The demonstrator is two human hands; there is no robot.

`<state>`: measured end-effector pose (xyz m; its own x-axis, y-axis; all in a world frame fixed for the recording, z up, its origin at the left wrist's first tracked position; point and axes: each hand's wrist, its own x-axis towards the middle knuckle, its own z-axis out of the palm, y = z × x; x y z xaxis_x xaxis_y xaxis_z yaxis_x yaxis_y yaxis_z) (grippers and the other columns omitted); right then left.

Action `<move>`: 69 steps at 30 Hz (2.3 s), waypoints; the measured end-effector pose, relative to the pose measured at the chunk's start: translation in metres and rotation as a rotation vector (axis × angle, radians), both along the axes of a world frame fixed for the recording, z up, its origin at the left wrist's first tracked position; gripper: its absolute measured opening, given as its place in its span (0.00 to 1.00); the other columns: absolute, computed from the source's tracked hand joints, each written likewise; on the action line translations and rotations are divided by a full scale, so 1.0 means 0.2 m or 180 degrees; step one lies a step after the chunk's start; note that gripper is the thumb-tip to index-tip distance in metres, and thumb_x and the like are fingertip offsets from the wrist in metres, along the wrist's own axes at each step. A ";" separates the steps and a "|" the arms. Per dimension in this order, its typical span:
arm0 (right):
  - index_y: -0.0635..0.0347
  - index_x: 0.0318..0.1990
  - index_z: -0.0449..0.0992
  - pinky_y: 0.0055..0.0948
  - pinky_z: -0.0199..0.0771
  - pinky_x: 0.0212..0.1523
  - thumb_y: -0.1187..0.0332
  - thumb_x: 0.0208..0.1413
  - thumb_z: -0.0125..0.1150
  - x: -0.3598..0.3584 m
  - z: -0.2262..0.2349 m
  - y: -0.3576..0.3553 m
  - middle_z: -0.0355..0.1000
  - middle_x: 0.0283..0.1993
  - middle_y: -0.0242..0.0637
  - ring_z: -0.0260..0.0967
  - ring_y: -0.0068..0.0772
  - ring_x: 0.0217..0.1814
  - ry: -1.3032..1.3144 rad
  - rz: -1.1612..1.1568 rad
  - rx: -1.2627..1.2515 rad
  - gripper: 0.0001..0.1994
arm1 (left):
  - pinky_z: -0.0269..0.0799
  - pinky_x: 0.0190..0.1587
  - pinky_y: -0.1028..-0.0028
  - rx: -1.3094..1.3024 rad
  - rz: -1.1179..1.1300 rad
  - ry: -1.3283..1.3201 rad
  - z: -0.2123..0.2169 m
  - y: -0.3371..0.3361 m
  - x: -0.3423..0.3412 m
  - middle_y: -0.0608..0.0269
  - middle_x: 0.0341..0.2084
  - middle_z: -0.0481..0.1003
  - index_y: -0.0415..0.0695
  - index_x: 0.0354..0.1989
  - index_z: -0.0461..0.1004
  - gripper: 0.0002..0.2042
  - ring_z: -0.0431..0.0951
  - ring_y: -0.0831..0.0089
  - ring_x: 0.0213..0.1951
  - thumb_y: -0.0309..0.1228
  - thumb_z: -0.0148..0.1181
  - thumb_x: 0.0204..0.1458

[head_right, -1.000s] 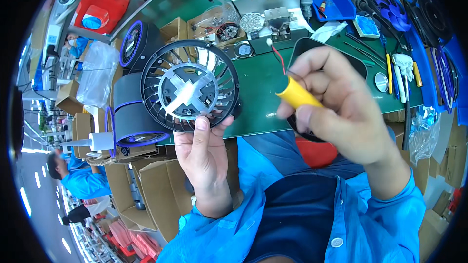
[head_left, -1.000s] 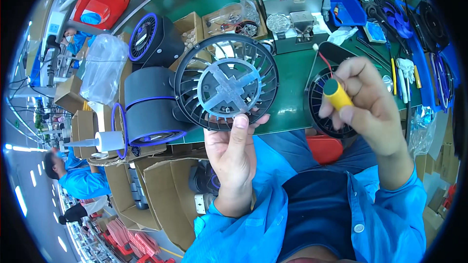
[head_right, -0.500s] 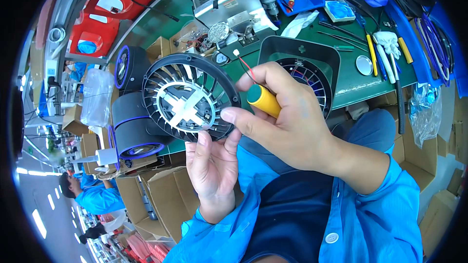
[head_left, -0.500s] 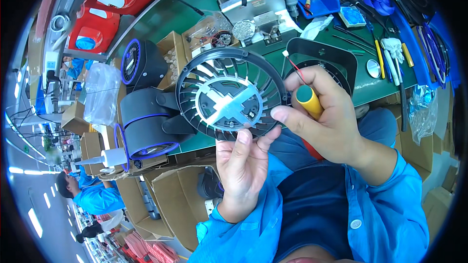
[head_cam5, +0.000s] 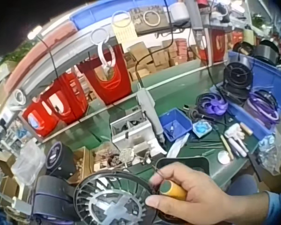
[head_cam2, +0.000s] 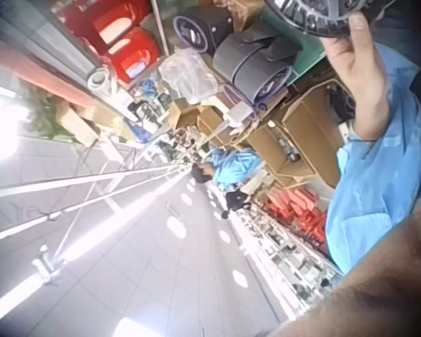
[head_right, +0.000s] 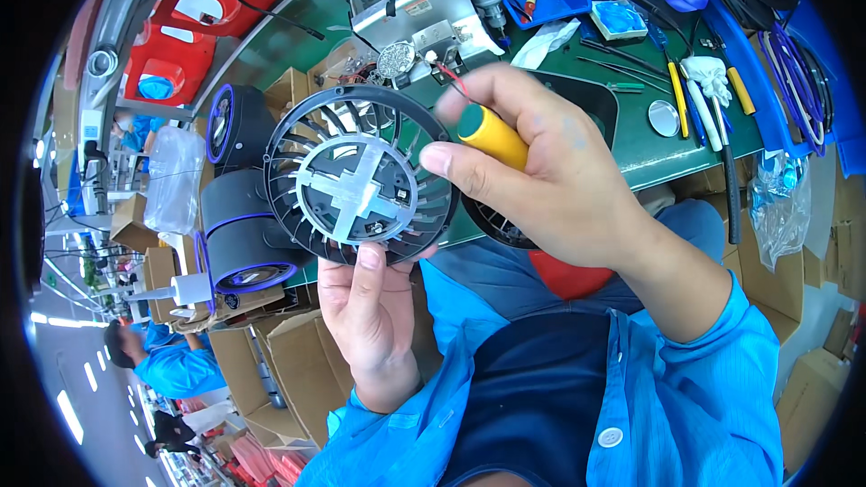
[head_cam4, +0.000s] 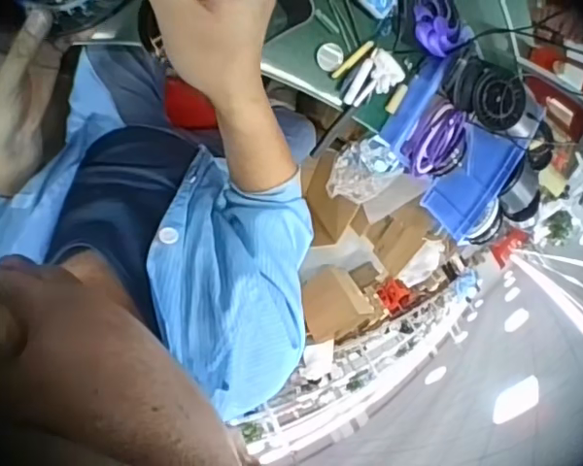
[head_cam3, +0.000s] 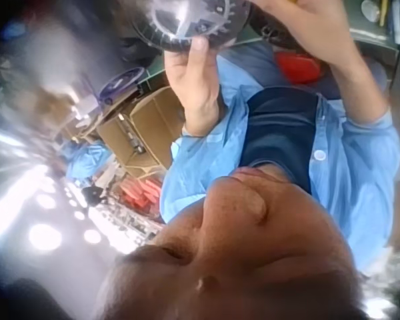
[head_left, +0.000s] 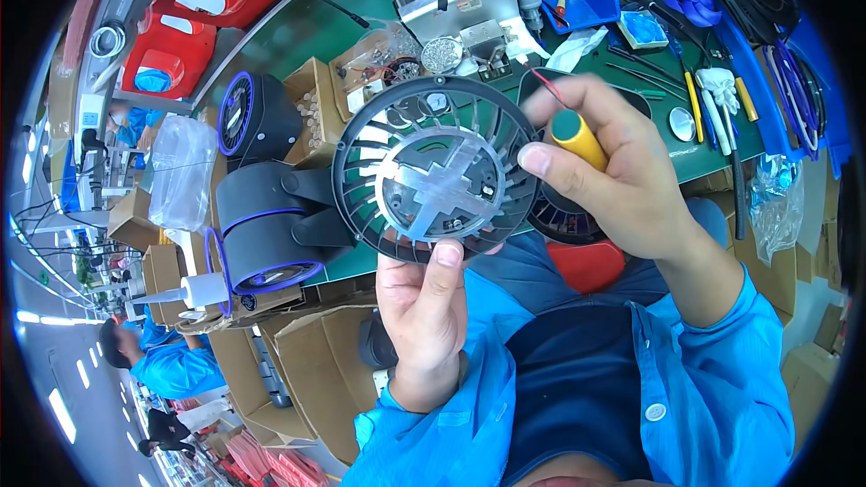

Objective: The person fastens components onto a circular housing using an electric screwdriver, taps it with a cloth-wrapped mallet, connects a battery and wiring, places the housing into a frame, drives screws with the electric screwdriver, and arranges the wires with tweezers.

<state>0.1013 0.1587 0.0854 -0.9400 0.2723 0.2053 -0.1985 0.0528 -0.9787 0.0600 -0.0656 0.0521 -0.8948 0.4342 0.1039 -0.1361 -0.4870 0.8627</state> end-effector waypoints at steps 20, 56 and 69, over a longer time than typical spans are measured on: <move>0.64 0.58 0.77 0.18 0.67 0.35 0.67 0.78 0.59 0.38 -0.21 0.37 0.71 0.36 0.25 0.67 0.13 0.35 -0.0284 -0.1451 0.0110 0.11 | 0.89 0.55 0.54 -0.0243 0.1264 0.0469 -0.12 -0.28 -0.13 0.44 0.64 0.77 0.38 0.72 0.67 0.21 0.85 0.53 0.58 0.25 0.59 0.73; 0.58 0.47 0.85 0.38 0.69 0.35 0.78 0.52 0.77 0.15 -0.07 -0.09 0.82 0.37 0.35 0.77 0.37 0.33 0.1089 -0.0412 0.1968 0.14 | 0.78 0.67 0.57 -0.0237 0.0533 0.0277 -0.08 0.16 0.11 0.46 0.66 0.76 0.38 0.72 0.66 0.23 0.80 0.58 0.64 0.20 0.60 0.71; 0.56 0.42 0.85 0.38 0.59 0.41 0.77 0.43 0.80 0.16 -0.10 -0.17 0.78 0.35 0.26 0.72 0.27 0.32 0.1259 -0.0680 0.2636 0.16 | 0.75 0.68 0.61 -0.0785 0.0537 0.1392 -0.10 0.10 0.14 0.46 0.63 0.79 0.36 0.72 0.66 0.21 0.81 0.61 0.62 0.21 0.55 0.73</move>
<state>0.1324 0.1255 0.0659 -0.7078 0.0553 0.7043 -0.4141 0.7752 -0.4771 0.0879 -0.0452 0.0324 -0.8503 0.3465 0.3960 0.3249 -0.2463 0.9131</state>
